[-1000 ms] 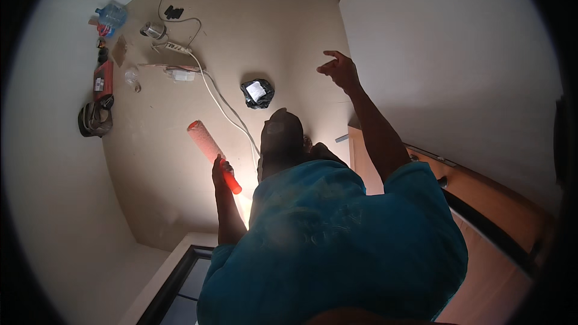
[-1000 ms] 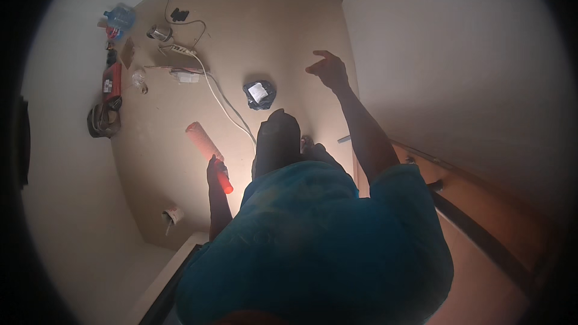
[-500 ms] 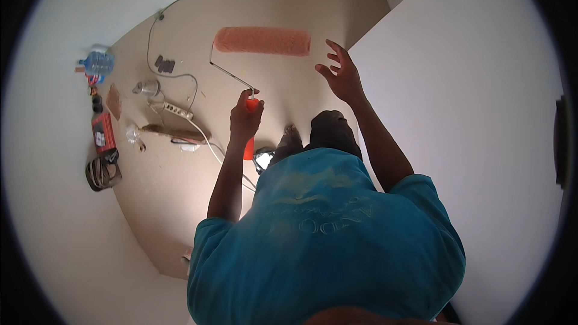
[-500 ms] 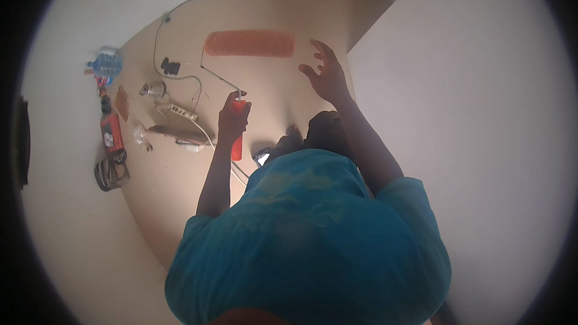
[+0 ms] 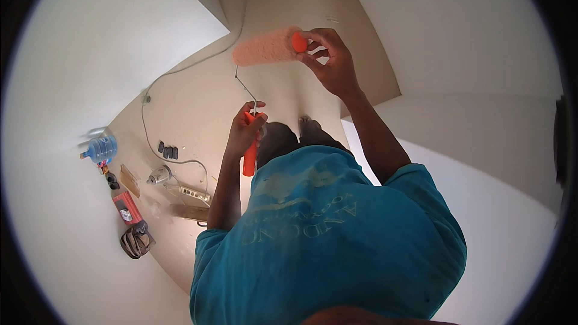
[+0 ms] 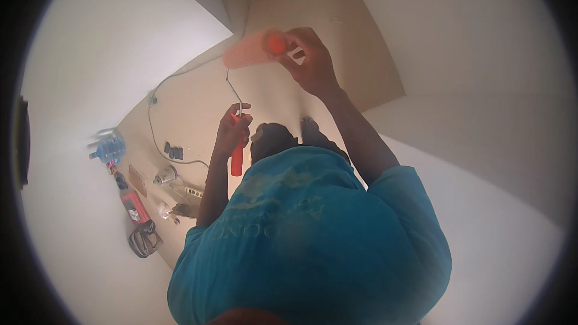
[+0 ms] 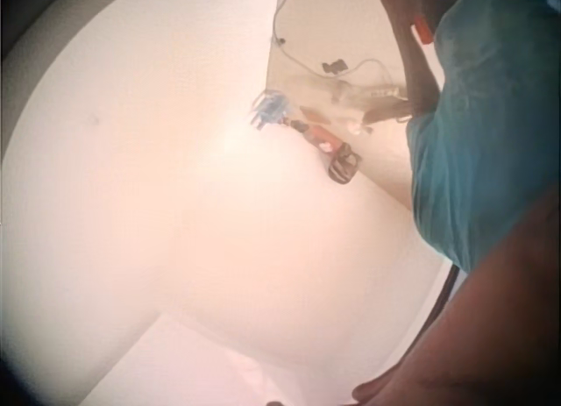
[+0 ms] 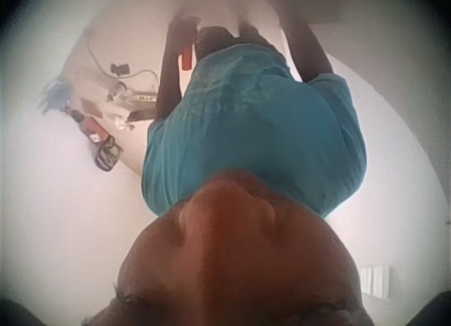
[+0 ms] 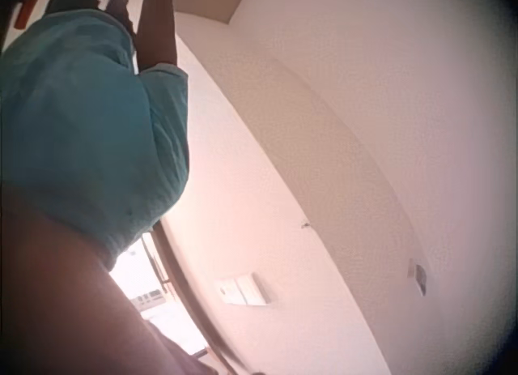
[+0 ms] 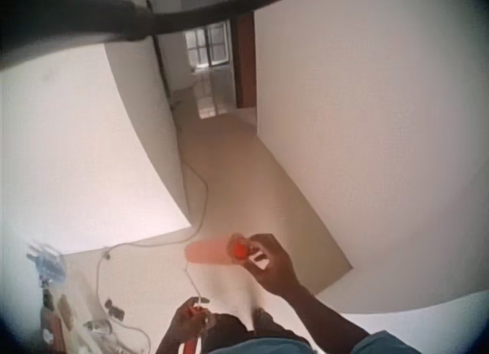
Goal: The person uses a paint roller to apply paint to interior walls and an exterior wall. They move between rooms and outside, loading the roller from a paint tray and applying paint in long strokes.
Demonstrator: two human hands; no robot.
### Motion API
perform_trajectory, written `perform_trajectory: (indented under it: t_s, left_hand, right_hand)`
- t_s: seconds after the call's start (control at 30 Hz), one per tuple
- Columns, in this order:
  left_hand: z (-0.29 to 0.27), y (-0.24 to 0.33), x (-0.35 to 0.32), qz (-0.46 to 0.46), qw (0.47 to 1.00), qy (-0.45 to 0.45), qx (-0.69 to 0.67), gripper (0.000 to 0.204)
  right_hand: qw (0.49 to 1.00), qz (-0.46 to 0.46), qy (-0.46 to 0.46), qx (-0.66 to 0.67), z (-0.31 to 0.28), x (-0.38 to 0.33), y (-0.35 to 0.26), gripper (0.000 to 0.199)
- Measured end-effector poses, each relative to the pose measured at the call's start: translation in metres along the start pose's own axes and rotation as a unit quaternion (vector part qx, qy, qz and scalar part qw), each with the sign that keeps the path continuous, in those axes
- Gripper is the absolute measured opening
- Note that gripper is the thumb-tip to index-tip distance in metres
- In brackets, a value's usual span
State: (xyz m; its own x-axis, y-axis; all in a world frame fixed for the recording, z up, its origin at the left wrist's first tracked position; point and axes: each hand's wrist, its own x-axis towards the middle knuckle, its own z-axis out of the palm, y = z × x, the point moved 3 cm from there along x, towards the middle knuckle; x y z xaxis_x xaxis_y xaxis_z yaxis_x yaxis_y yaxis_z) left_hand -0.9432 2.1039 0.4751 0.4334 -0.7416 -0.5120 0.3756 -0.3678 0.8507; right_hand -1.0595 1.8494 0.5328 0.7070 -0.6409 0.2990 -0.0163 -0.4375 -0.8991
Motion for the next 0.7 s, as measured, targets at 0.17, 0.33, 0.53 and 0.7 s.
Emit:
perform_trajectory:
  t_s: [0.17, 0.33, 0.53, 0.7]
  left_hand:
    - [-0.05, 0.062, 0.154, 0.018, 0.998, 0.018, 0.052, 0.035]
    - [-0.08, 0.152, 0.321, 0.017, 0.997, 0.032, 0.07, 0.034]
    - [-0.091, 0.265, 0.519, 0.087, 0.981, -0.046, 0.169, 0.038]
    - [-0.102, 0.369, 0.679, 0.083, 0.974, -0.014, 0.21, 0.036]
  right_hand:
    - [0.997, -0.03, -0.003, -0.068, 0.023, 0.156, 0.049, 0.053]
    - [0.957, 0.272, 0.005, 0.104, 0.003, 0.299, 0.16, 0.055]
    - [0.953, 0.069, 0.222, 0.196, 0.012, 0.471, 0.235, 0.075]
    - [0.908, 0.271, -0.062, 0.313, -0.008, 0.548, 0.313, 0.09]
